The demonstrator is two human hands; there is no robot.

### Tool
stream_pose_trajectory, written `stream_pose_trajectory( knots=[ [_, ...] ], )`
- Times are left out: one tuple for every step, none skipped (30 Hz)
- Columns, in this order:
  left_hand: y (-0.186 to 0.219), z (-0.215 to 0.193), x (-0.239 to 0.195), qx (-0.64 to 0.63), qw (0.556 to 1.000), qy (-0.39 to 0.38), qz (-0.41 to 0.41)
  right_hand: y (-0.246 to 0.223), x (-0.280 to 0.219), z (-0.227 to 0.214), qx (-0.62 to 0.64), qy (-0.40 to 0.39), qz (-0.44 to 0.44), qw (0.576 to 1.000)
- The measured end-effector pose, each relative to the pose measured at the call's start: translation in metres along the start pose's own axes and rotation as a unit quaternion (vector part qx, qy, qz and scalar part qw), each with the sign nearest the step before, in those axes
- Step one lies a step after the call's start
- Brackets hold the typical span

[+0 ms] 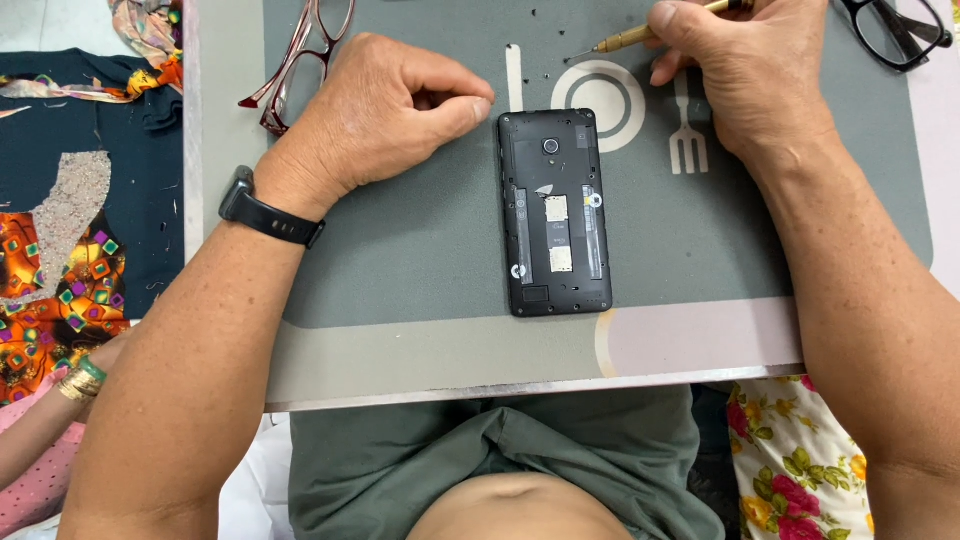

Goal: The person uses a small screwdriver to remove screws from the back of a disassembled smartphone. They carefully unscrew fasteners around the battery and camera area while holding the device steady on a gray mat.

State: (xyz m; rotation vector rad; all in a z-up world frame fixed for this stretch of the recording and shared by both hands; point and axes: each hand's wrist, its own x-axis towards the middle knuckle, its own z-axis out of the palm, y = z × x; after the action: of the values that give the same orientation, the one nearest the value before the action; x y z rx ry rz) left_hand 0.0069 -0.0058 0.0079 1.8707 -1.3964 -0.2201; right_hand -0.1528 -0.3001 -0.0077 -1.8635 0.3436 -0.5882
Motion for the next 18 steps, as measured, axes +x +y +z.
stream_pose_trajectory(
  knots=[
    [-0.002, 0.001, 0.000, 0.001, 1.000, 0.005, 0.002, -0.001, 0.000, 0.000, -0.002, -0.001, -0.006, 1.000],
    [-0.003, 0.002, 0.000, 0.002, 1.000, 0.009, 0.004, -0.001, -0.001, 0.000, -0.005, -0.003, -0.012, 1.000],
    [-0.003, 0.002, 0.000, 0.002, 1.000, 0.009, 0.004, -0.001, 0.000, 0.001, -0.004, -0.002, -0.013, 1.000],
    [-0.004, 0.002, 0.000, 0.003, 1.000, 0.010, 0.006, 0.000, 0.000, 0.001, -0.004, 0.000, -0.013, 1.000],
    [-0.004, 0.002, 0.000, 0.004, 1.000, 0.010, 0.007, 0.001, 0.000, 0.001, -0.003, 0.002, -0.013, 1.000],
    [-0.004, 0.003, 0.001, 0.004, 1.000, 0.010, 0.007, 0.001, 0.001, 0.000, -0.003, 0.003, -0.013, 1.000],
    [-0.005, 0.003, 0.001, -0.001, 1.000, 0.013, 0.008, 0.002, 0.001, -0.001, -0.004, 0.005, -0.005, 1.000],
    [-0.006, 0.004, 0.001, -0.006, 1.000, 0.015, 0.009, 0.003, 0.001, -0.001, -0.004, 0.007, 0.003, 1.000],
    [-0.010, 0.005, 0.002, -0.007, 1.000, 0.015, 0.009, 0.007, 0.003, -0.002, -0.004, 0.007, 0.005, 1.000],
    [-0.013, 0.007, 0.003, -0.002, 0.999, 0.031, 0.029, 0.011, 0.004, -0.004, 0.020, 0.027, 0.023, 0.999],
    [-0.015, 0.008, 0.003, 0.002, 0.998, 0.046, 0.049, 0.015, 0.005, -0.006, 0.043, 0.049, 0.040, 0.997],
    [-0.013, 0.007, 0.002, 0.000, 0.998, 0.045, 0.049, 0.011, 0.001, -0.009, 0.042, 0.049, 0.042, 0.997],
    [-0.011, 0.006, 0.001, -0.016, 0.997, 0.052, 0.051, 0.007, -0.004, -0.012, 0.038, 0.056, 0.059, 0.996],
    [-0.010, 0.006, 0.000, -0.032, 0.996, 0.059, 0.054, 0.003, -0.008, -0.016, 0.035, 0.063, 0.076, 0.994],
    [-0.011, 0.004, -0.001, -0.036, 0.996, 0.059, 0.053, -0.001, -0.015, -0.018, 0.032, 0.063, 0.079, 0.994],
    [-0.013, 0.003, -0.001, -0.013, 0.999, 0.034, 0.034, -0.005, -0.023, -0.019, 0.051, 0.079, 0.075, 0.993],
    [-0.015, 0.004, -0.004, 0.008, 1.000, 0.006, 0.014, -0.007, -0.033, -0.020, 0.069, 0.095, 0.076, 0.990],
    [-0.029, 0.007, -0.005, 0.002, 1.000, 0.004, 0.011, -0.015, -0.053, -0.019, 0.066, 0.094, 0.082, 0.990]
  ],
)
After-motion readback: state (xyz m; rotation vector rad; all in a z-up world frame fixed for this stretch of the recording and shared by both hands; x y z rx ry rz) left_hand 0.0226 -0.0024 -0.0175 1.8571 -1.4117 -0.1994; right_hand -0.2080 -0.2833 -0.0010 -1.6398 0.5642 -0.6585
